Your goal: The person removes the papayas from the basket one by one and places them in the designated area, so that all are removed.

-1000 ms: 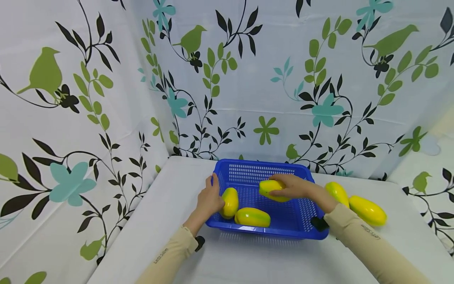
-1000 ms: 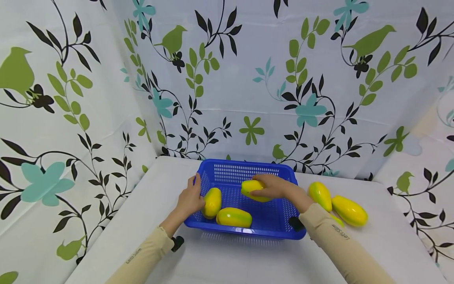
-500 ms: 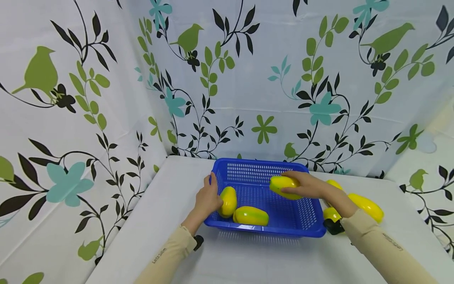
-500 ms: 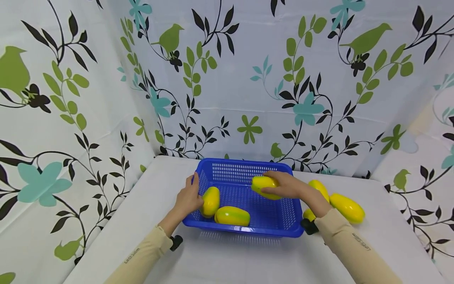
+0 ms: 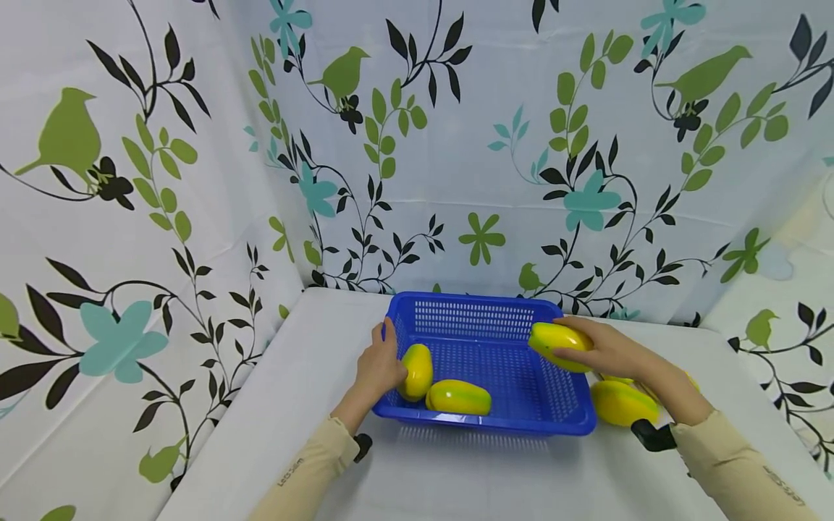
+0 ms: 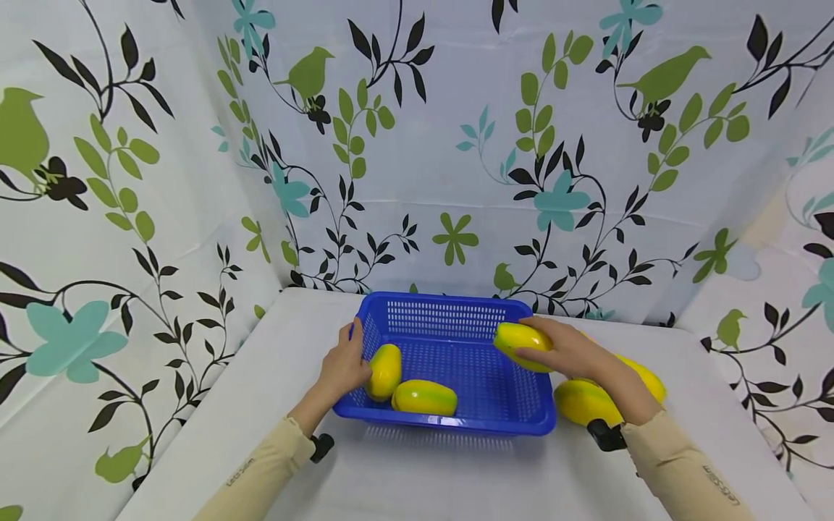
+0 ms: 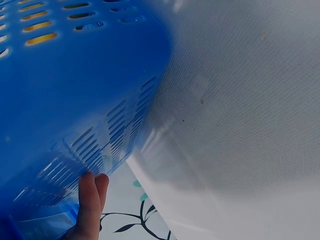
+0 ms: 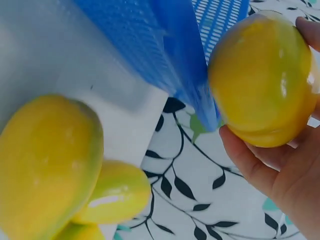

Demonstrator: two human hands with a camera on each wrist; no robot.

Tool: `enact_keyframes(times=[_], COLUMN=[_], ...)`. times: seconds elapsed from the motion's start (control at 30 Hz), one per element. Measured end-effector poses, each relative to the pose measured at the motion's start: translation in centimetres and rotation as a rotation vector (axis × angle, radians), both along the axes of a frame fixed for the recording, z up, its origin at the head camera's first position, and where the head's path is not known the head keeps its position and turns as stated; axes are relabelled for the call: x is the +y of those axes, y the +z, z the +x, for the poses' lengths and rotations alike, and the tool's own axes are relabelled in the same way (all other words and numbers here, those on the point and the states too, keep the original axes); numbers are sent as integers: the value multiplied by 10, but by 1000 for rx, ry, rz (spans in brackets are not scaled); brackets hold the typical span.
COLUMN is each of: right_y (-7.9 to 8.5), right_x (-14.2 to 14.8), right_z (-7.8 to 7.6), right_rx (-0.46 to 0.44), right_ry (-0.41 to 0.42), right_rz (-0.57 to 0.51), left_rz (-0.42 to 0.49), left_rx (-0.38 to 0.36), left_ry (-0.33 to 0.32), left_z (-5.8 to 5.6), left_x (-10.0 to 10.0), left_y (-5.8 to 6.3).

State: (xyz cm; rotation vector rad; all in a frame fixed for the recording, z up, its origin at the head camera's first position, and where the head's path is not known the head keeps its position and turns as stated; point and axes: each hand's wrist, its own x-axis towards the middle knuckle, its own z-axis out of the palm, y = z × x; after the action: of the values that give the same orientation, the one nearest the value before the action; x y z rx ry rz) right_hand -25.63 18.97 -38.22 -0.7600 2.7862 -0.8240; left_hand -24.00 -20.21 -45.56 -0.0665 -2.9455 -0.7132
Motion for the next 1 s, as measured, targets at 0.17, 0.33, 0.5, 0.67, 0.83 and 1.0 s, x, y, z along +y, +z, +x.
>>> enact_keyframes(times=[0.17,0.33,0.5,0.67,0.83,1.0], right_y=[2,-4,-11,-20,-33,-42], right_x=[18,39,55,69,82,92], right_z=[10,20,28,33,38,44], right_rx=[22,35,82,70,30,-6], right_ry=[-43,-96,-107,-144,-173,-196], right_rz=[9,34,51,64,75,74], left_rz=[4,-1,1,1,1,3], left_rx=[10,-11,-13,-4,13,19], left_ry=[1,3,5,5,-1,-4], left_z=[-1,1,1,1,1,1], left_x=[0,0,-1,-1,-1,-1], left_y=[1,2,2,2,1,1])
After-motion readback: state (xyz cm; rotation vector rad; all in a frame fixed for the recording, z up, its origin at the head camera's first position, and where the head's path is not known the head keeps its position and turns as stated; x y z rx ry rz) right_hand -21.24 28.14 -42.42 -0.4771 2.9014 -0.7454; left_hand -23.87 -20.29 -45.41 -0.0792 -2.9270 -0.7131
